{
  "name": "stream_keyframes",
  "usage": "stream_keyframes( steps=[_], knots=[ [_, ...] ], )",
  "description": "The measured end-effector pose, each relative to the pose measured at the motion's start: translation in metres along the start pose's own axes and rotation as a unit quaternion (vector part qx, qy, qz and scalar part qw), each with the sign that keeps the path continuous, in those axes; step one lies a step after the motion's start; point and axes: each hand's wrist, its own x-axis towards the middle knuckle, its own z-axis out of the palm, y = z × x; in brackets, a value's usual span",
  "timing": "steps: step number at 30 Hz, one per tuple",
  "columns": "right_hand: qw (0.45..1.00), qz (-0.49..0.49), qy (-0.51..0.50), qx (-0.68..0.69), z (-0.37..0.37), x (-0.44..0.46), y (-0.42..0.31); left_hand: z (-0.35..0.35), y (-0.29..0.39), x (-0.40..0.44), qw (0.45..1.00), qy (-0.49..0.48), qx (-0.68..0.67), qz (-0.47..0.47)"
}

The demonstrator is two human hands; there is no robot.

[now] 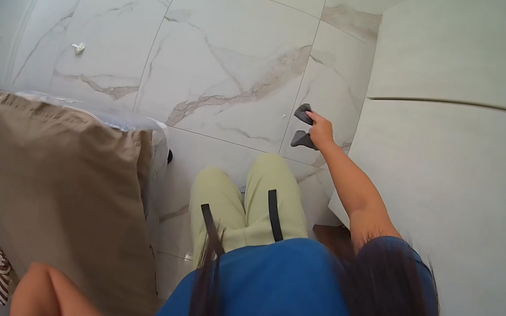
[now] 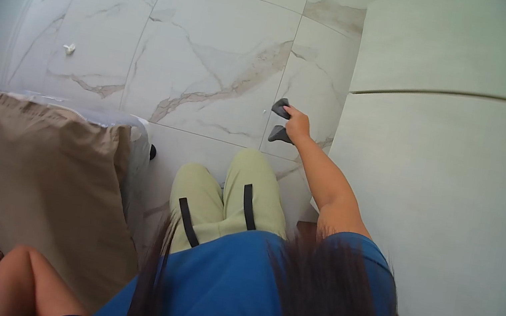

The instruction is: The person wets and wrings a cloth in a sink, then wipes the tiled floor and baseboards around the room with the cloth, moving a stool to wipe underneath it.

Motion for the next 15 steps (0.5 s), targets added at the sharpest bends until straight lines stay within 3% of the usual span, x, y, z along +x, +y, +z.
stream_keyframes(
  steps=[2,3,6,15],
  knots=[
    [0.995,0.024,0.093,0.029,-0.009,-0.022,0.004,-0.008,0.029,0.006,0.999,-0.013,-0.032,0.020],
    [0.994,0.015,0.106,0.031,-0.013,-0.033,0.014,-0.015,0.046,0.007,0.998,-0.018,-0.048,0.029],
    [0.981,0.118,0.120,0.095,-0.023,-0.080,0.018,-0.035,0.094,0.002,0.993,-0.036,-0.102,0.053],
    [0.939,0.114,0.198,0.259,-0.026,-0.182,0.025,-0.085,0.231,-0.047,0.958,-0.079,-0.245,0.127]
  ],
)
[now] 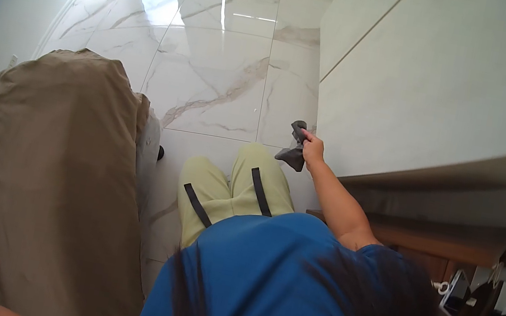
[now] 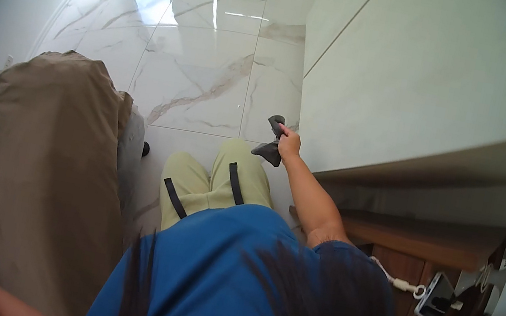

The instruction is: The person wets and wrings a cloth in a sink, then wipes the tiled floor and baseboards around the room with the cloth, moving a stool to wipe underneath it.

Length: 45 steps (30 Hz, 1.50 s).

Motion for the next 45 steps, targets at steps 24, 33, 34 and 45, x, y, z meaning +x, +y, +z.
stream_keyframes(
  steps=[24,33,34,45],
  knots=[
    [0.984,-0.087,0.119,-0.099,0.021,0.029,0.044,0.037,-0.176,0.036,0.938,-0.098,-0.259,-0.207],
    [0.937,0.016,-0.004,-0.350,0.087,0.135,0.178,0.053,-0.424,-0.374,0.591,-0.044,0.205,-0.779],
    [0.936,0.028,-0.016,-0.351,0.098,0.144,0.183,0.041,-0.419,-0.410,0.574,-0.100,0.236,-0.778],
    [0.885,-0.301,-0.025,-0.355,0.360,0.240,0.005,0.068,-0.463,-0.515,0.629,-0.100,0.336,-0.694]
  ],
)
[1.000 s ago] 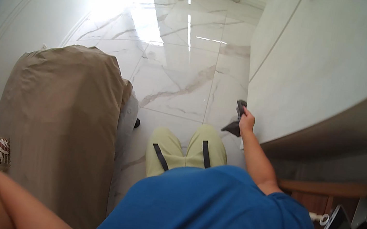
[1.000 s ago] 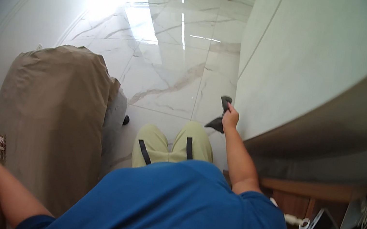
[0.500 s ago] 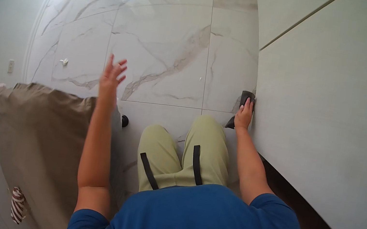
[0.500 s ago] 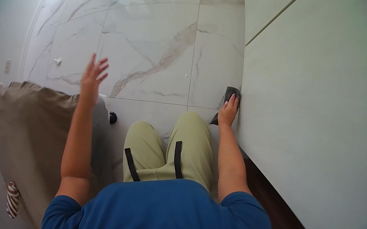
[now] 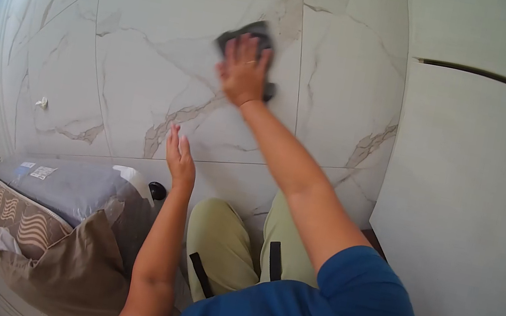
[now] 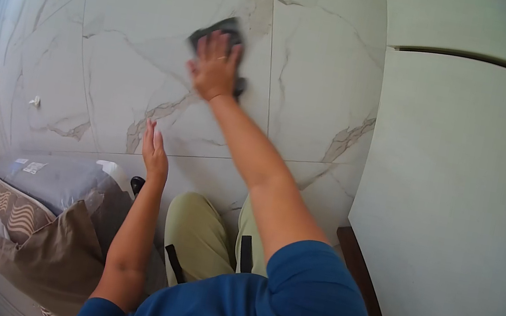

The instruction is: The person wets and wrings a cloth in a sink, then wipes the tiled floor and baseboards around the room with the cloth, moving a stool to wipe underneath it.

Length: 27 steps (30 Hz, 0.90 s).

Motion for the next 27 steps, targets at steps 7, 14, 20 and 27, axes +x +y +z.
stream_keyframes(
  steps=[7,14,20,27],
  knots=[
    [0.988,0.001,-0.142,-0.055,-0.076,-0.148,0.164,0.100,0.067,0.141,0.966,0.041,0.195,0.164],
    [0.952,0.260,0.036,-0.156,-0.064,0.018,0.291,0.139,0.052,0.140,0.926,0.041,0.345,0.145],
    [0.992,-0.008,0.027,-0.120,-0.023,0.134,0.155,0.136,0.054,0.138,0.922,0.024,0.362,0.137],
    [0.976,0.093,-0.159,-0.118,-0.082,-0.027,0.208,0.133,0.060,0.136,0.917,0.003,0.380,0.125]
  ],
)
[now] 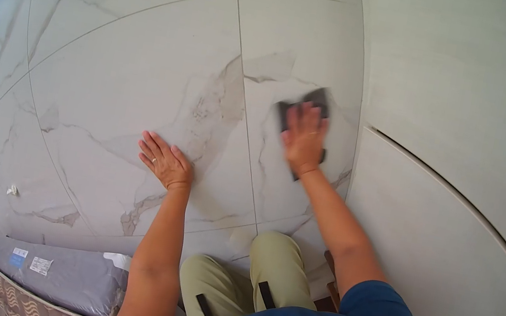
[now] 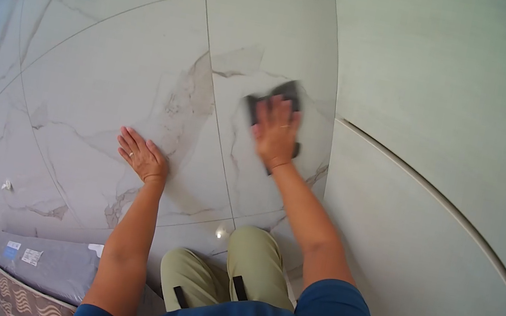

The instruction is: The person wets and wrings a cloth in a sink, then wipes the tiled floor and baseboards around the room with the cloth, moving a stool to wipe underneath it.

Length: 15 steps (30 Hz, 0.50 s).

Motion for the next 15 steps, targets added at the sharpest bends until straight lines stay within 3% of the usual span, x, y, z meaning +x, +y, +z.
stream_keyframes(
  steps=[1,3,7,8,9,12,15],
  knots=[
    [0.994,0.084,0.066,0.026,-0.003,0.019,0.024,0.000,0.000,0.001,1.000,0.000,-0.001,0.002],
    [0.979,0.158,0.126,0.023,-0.012,0.094,0.059,-0.003,-0.004,-0.005,1.000,-0.010,0.003,0.004],
    [0.970,0.087,0.219,-0.057,-0.023,0.273,0.045,-0.006,-0.004,-0.003,1.000,-0.011,-0.001,0.002],
    [0.972,0.006,0.212,-0.099,-0.024,0.274,0.014,-0.005,-0.002,-0.002,1.000,-0.010,-0.012,0.001],
    [0.978,-0.046,0.203,-0.033,-0.026,0.250,-0.014,-0.005,-0.002,-0.004,1.000,-0.014,-0.013,-0.001],
    [0.984,-0.160,0.043,0.061,-0.019,0.125,-0.034,-0.001,0.002,0.005,1.000,-0.012,-0.010,0.000],
    [0.993,-0.090,0.080,0.003,-0.019,0.136,0.017,-0.005,-0.004,-0.007,1.000,-0.014,0.001,0.009]
  ],
)
